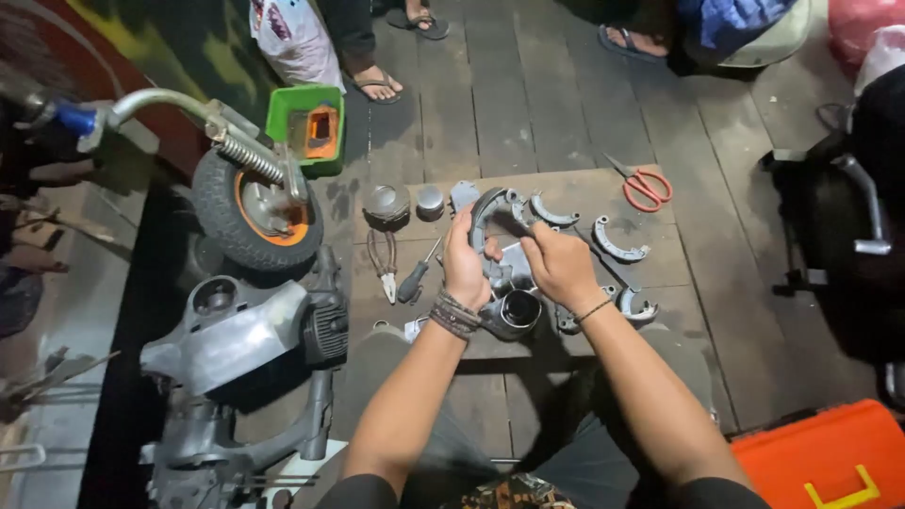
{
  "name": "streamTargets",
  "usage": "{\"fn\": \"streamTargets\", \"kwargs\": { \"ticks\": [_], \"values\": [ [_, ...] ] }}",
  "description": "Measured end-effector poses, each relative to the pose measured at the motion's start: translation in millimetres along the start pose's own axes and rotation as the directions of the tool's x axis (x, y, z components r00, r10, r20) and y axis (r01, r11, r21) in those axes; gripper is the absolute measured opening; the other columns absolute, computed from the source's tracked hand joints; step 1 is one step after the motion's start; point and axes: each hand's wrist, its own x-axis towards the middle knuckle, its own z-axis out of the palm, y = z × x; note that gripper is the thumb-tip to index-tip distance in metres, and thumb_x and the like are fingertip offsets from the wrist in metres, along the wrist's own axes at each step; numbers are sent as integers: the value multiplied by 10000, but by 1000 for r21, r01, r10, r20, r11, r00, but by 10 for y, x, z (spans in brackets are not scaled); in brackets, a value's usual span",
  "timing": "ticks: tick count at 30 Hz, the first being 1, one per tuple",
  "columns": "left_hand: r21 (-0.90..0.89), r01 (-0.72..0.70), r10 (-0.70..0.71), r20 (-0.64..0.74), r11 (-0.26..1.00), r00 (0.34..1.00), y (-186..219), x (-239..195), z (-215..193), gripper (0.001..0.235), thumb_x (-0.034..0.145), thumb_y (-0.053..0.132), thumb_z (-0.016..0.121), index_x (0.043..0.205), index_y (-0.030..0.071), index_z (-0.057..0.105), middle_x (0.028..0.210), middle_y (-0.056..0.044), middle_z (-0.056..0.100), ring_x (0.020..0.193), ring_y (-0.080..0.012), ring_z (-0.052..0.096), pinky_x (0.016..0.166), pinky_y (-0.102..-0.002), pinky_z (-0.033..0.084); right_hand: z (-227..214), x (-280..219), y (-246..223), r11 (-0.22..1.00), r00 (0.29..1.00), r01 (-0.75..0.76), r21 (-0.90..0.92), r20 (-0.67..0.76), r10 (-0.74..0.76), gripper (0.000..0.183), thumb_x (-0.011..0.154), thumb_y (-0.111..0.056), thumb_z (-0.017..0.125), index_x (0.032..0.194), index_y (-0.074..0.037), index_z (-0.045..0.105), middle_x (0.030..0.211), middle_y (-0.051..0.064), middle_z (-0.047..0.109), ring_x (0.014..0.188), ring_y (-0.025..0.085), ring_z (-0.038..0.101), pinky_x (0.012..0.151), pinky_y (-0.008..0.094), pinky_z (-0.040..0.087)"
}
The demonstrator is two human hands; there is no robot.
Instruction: Cleaning motorcycle engine casing and brake components using a wire brush and a metal pick to remove dirt.
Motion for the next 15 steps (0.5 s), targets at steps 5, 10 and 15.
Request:
{"fn": "streamTargets", "kwargs": {
  "ticks": [5,10,15],
  "values": [
    [21,4,-3,-17,1000,1000,-115,76,-85,313,1051,246,459,1227,44,619,772,-69,501,484,-143,548,407,-279,517,61,7,135,996,999,-13,-83,-54,8,335,1065,-386,489,859,-126,539,597,149,559,666,413,667,588,477,511],
    [19,-62,63,-92,998,994,-178,121,-166,308,1026,248,465,1181,43,636,722,-118,557,430,-169,578,374,-249,528,92,-85,-138,998,996,25,-55,82,-20,302,1027,-363,523,847,-123,558,601,140,623,670,406,692,599,478,529],
    [169,-14,31,-97,985,995,-68,-99,3,278,1023,255,483,1145,84,664,694,-69,532,545,-141,566,454,-222,509,-93,60,182,990,999,-2,-138,-35,-3,273,1064,-360,521,914,-141,583,607,110,596,653,364,686,602,430,523]
  ]
}}
